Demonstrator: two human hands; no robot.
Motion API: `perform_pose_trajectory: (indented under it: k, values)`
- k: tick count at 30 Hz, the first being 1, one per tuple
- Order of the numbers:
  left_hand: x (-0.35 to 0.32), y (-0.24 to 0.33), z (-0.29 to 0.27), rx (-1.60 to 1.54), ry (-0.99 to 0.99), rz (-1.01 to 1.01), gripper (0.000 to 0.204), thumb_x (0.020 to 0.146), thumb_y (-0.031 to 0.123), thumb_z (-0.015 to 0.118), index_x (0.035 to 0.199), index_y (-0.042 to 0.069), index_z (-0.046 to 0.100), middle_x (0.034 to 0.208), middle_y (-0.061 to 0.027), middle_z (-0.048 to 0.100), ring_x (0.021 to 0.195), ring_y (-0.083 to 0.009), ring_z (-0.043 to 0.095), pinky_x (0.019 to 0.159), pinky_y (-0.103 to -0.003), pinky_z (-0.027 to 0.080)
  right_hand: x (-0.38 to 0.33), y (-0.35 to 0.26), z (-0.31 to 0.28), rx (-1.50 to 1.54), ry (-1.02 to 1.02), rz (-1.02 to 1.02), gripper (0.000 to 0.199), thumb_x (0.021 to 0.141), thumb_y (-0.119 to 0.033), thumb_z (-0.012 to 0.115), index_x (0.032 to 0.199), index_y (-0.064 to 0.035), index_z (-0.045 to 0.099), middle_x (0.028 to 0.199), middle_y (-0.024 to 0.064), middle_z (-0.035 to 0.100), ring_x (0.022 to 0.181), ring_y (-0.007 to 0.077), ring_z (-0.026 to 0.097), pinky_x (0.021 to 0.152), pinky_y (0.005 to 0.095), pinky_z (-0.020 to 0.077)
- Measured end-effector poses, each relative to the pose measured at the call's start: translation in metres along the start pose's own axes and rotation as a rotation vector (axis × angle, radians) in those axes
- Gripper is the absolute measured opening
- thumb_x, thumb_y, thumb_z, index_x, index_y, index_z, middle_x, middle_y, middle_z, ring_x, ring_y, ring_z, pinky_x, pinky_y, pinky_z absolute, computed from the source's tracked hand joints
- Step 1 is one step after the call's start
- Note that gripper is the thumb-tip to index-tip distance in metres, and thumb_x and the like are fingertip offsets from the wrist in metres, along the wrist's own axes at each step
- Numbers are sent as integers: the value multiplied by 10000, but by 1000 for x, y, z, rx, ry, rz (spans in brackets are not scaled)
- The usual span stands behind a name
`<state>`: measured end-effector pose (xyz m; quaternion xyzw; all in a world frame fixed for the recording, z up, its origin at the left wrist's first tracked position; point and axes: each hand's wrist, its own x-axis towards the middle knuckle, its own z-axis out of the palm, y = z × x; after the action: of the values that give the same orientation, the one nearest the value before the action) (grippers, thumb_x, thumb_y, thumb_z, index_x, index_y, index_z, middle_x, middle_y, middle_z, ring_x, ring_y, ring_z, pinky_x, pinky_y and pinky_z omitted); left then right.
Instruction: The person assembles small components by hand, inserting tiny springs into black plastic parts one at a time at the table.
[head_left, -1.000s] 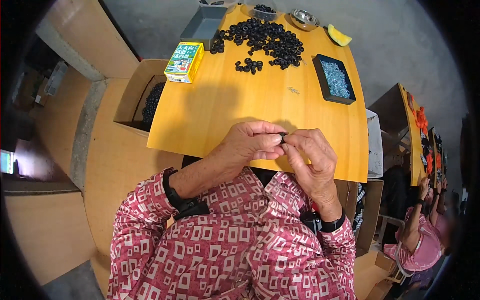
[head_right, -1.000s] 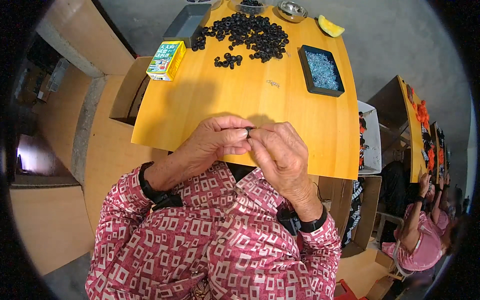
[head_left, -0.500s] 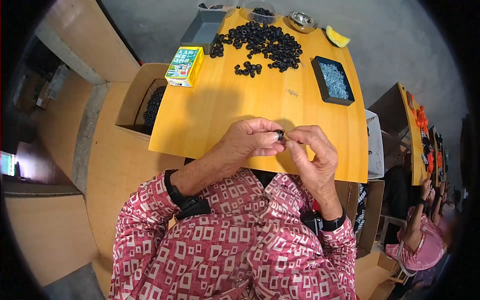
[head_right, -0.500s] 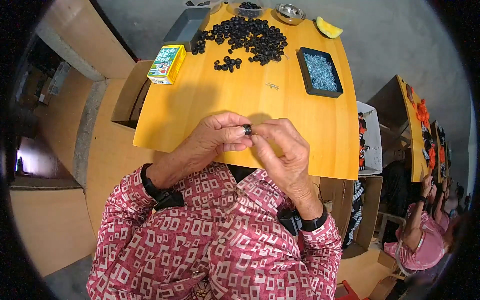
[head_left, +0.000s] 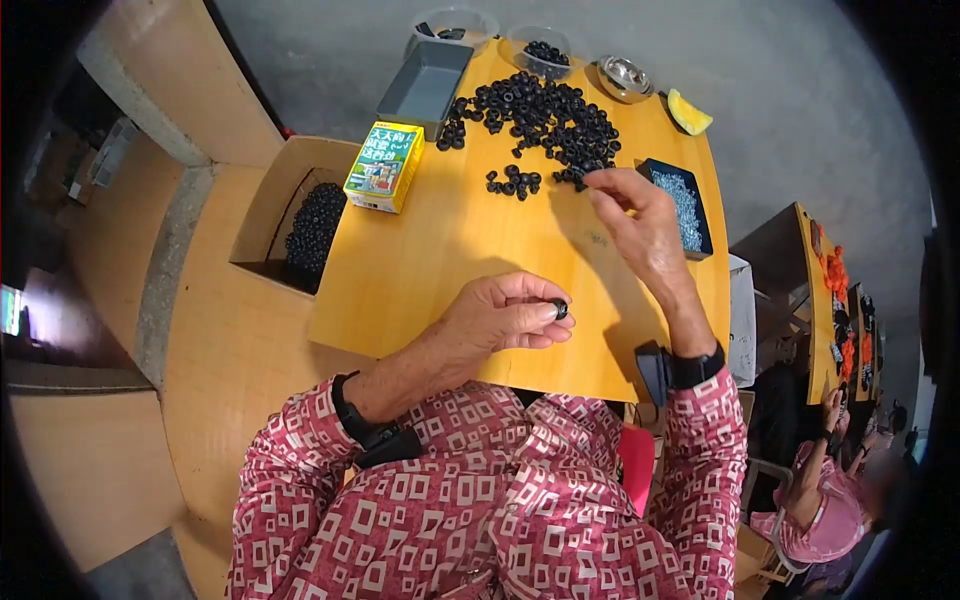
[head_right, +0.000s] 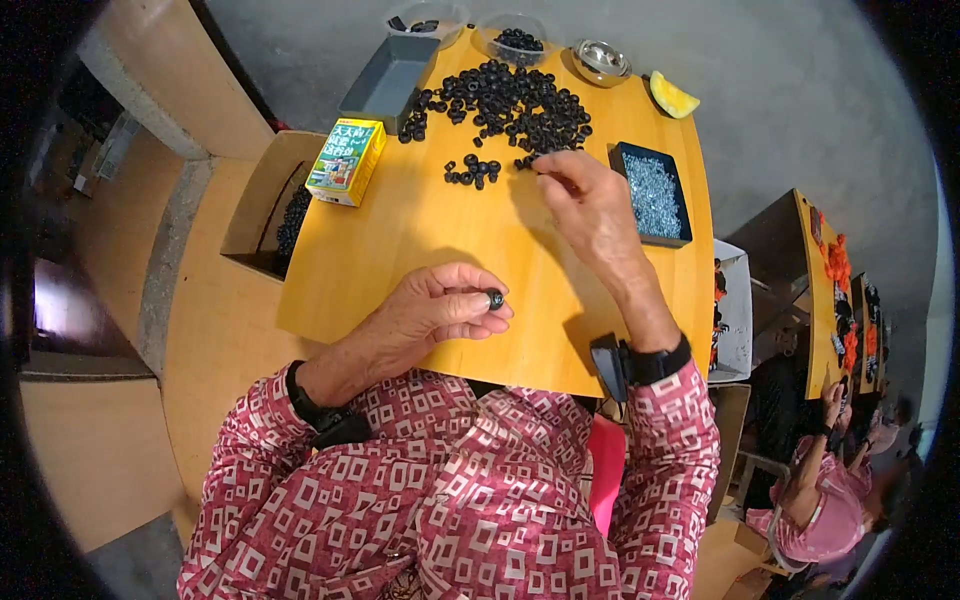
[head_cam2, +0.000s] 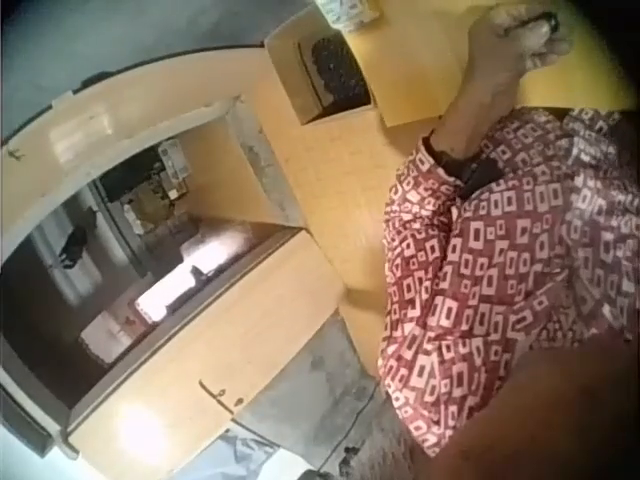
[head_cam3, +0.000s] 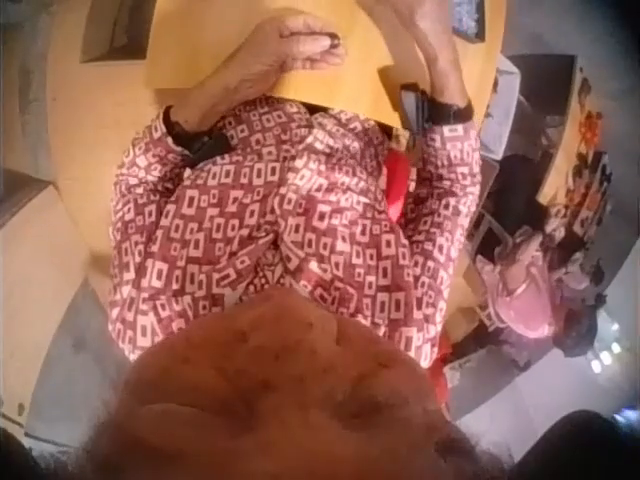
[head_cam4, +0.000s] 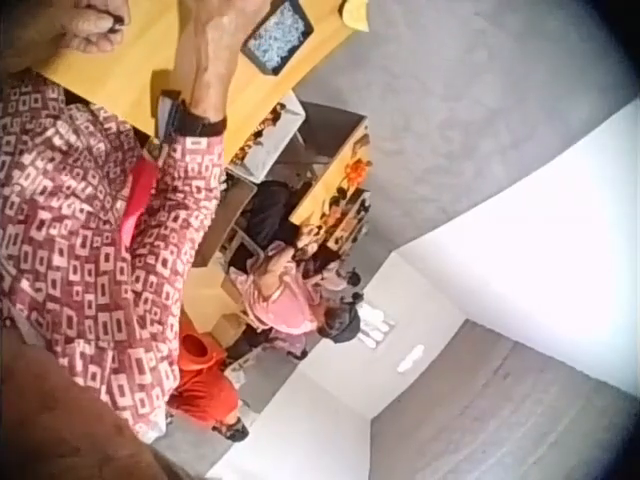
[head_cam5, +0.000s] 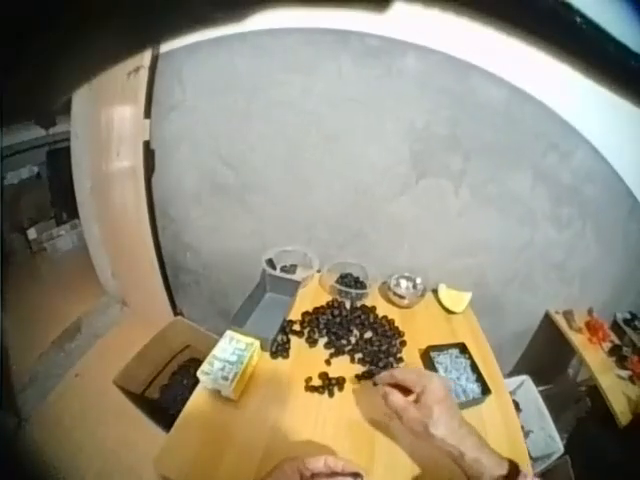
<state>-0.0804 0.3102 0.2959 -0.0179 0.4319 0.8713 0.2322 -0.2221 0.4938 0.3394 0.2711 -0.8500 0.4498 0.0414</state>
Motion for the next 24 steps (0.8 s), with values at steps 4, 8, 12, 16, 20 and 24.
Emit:
perform_pose_trajectory:
  k: [4,8,12,16,20,24]
  values:
    - [0,3,-1,-25,-3,11,277,955,162,635,1195,26,611,1072,-115,697,986,-185,690,878,-293,555,34,17,18,-201,-75,-162,156,858,-59,609,986,-17,687,907,179,654,814,360,650,720,402,523]
    - [-4,4,-3,-71,48,19,277,953,153,640,1195,21,610,1064,-115,701,974,-188,696,873,-296,560,37,16,36,-344,-143,-173,87,825,-85,644,892,-32,661,875,147,642,833,356,648,731,438,523]
    - [-2,13,-5,-93,98,12,245,962,135,628,1182,28,617,1054,-113,706,962,-186,702,868,-288,566,30,26,51,-342,-158,-180,153,788,-78,688,921,-57,617,855,133,633,855,350,639,736,441,526]
    - [4,26,-10,-152,119,19,210,974,120,609,1167,38,620,1059,-115,705,964,-177,701,870,-276,566,26,26,51,-327,-137,-269,183,791,-45,703,940,-27,599,868,136,630,842,342,641,709,392,530]
    - [14,36,-9,-145,154,14,207,976,120,606,1168,44,615,1062,-106,705,967,-173,700,880,-271,560,13,22,43,-264,-127,-308,164,800,-12,676,949,-37,612,852,160,614,850,364,626,727,429,521]
    - [25,40,-10,-133,232,156,193,978,124,604,1159,61,612,1068,-79,701,981,-158,692,876,-259,553,-4,-11,18,6,-101,-93,112,832,-11,692,939,-1,661,864,119,640,798,251,635,728,326,520]
